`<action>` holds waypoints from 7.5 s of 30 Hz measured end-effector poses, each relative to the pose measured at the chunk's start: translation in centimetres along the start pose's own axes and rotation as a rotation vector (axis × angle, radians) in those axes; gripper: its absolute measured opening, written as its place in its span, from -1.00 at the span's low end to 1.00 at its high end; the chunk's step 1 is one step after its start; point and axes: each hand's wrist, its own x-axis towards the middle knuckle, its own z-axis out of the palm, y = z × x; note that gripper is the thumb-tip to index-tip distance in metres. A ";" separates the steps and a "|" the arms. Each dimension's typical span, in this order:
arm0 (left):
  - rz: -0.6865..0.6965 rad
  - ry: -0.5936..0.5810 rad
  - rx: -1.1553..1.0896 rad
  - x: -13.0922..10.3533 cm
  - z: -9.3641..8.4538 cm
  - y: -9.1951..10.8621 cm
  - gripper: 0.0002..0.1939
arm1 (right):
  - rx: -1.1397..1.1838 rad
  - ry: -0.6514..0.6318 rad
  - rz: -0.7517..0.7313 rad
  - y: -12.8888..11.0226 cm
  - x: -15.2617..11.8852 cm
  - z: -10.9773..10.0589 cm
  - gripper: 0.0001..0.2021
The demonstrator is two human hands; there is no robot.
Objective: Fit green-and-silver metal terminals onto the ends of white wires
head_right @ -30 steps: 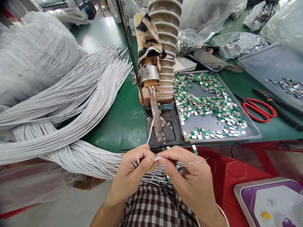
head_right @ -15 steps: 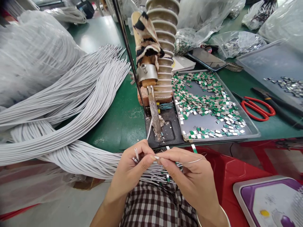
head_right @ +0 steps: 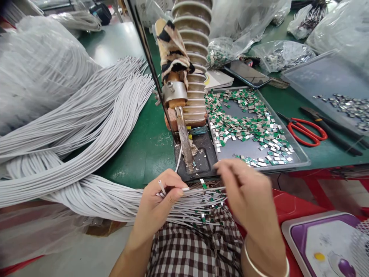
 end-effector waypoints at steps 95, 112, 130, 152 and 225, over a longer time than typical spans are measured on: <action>-0.222 0.056 -0.260 3.5 0.7 2.7 -0.84 | 0.293 0.391 -0.307 -3.7 -2.2 3.1 -0.58; -0.199 -0.013 -0.202 2.6 1.0 1.8 -0.83 | 0.391 0.298 -0.089 -3.2 -2.5 3.5 -0.76; -0.073 -0.316 0.208 -0.4 0.8 0.8 -0.88 | 0.421 -0.037 -0.325 -3.2 -2.3 0.9 -0.85; 0.094 -0.065 0.009 0.4 0.4 0.4 -0.75 | 0.596 -0.378 -0.038 -3.2 -1.5 -0.3 -0.69; -0.059 0.022 0.024 2.2 1.2 1.4 -0.85 | 0.322 0.105 -0.100 -3.2 -1.3 2.2 -0.82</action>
